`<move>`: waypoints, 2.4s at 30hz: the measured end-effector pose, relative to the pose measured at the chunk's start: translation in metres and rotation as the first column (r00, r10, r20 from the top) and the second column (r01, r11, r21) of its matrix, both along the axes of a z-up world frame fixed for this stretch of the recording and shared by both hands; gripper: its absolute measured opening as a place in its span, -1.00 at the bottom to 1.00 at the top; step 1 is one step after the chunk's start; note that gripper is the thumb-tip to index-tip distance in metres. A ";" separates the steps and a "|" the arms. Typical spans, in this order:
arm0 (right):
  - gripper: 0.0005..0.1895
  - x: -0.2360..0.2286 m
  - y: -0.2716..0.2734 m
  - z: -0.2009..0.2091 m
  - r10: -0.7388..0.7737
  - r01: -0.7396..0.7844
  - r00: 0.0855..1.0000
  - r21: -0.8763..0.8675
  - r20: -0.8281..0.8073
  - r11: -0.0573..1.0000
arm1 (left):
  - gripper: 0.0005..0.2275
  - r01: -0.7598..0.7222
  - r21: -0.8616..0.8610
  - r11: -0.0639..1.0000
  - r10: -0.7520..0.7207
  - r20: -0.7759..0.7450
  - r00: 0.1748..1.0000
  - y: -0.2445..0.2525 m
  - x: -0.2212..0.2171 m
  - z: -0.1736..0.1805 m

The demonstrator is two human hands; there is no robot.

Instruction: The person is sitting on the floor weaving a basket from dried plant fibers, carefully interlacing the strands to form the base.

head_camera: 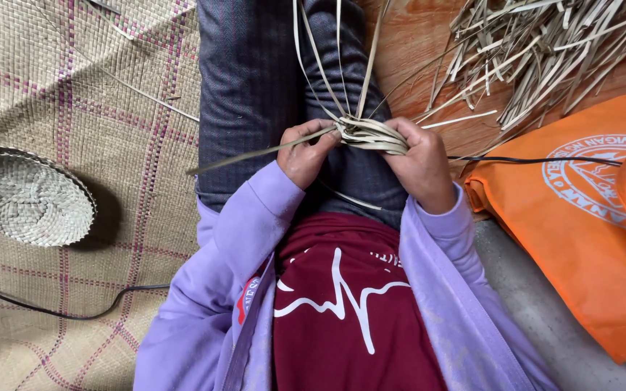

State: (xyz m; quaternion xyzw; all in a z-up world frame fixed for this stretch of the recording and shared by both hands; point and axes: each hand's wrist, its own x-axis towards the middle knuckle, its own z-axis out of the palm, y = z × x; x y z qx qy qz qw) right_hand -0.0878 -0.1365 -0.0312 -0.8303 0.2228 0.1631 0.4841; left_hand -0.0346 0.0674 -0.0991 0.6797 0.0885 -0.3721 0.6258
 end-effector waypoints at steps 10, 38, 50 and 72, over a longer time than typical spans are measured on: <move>-0.75 0.010 0.020 -0.025 -0.063 0.067 0.983 -0.017 0.174 0.998 | -0.87 -0.025 -0.044 0.999 0.026 0.016 1.000 -0.002 -0.006 0.011; -0.74 -0.011 0.034 -0.028 -0.084 0.103 0.970 -0.074 0.230 0.992 | -0.84 -0.217 -0.048 0.975 0.222 0.218 0.950 -0.009 -0.004 -0.005; -0.77 -0.021 0.033 -0.037 -0.005 0.073 0.940 -0.187 0.340 0.980 | -0.83 -0.065 0.039 0.997 0.057 0.188 0.980 -0.015 0.010 0.013; -0.62 -0.039 0.034 -0.023 0.498 -0.206 0.625 -0.489 0.601 0.848 | -0.82 -0.091 -0.018 0.996 0.093 0.125 0.988 -0.009 0.007 -0.007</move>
